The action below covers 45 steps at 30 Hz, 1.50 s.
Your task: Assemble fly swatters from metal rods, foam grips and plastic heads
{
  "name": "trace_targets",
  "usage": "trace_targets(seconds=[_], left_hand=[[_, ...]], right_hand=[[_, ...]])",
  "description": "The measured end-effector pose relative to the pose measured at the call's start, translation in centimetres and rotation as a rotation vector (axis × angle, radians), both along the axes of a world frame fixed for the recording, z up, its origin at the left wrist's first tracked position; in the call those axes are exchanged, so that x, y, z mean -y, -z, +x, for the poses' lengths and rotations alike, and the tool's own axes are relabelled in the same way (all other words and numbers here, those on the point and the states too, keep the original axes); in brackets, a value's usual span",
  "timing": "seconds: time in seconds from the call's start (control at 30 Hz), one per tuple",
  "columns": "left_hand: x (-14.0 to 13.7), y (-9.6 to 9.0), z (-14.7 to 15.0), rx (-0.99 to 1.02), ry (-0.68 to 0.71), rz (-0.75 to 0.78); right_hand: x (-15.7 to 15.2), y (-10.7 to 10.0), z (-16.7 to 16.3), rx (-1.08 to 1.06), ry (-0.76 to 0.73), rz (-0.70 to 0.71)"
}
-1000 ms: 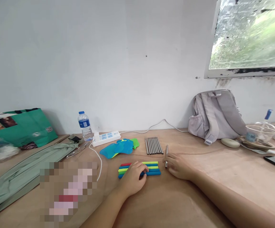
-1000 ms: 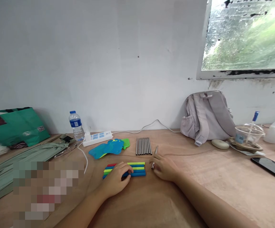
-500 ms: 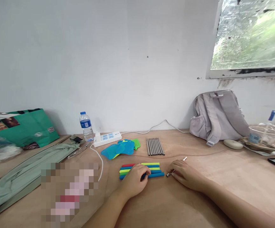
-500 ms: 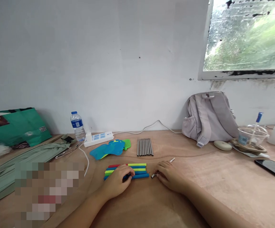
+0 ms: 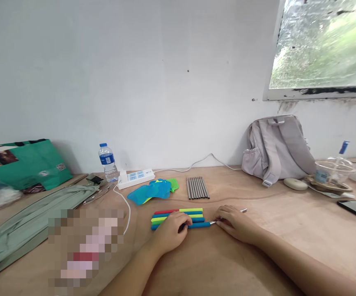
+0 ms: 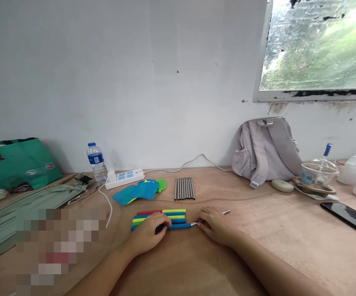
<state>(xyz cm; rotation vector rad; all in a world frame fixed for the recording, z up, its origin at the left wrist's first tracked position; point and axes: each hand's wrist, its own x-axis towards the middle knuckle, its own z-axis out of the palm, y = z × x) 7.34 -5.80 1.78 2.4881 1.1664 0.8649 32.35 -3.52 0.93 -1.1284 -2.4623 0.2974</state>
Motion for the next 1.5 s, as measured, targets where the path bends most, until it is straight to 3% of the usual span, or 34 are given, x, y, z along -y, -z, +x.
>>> trace_targets(seconds=[0.8, 1.5], left_hand=[[-0.2, 0.0, -0.2, -0.046, 0.025, -0.013], [-0.3, 0.3, -0.3, -0.044, 0.053, -0.044]], right_hand=[[0.4, -0.9, 0.4, 0.066, -0.068, 0.047], [0.6, -1.3, 0.3, 0.081, -0.117, -0.002]])
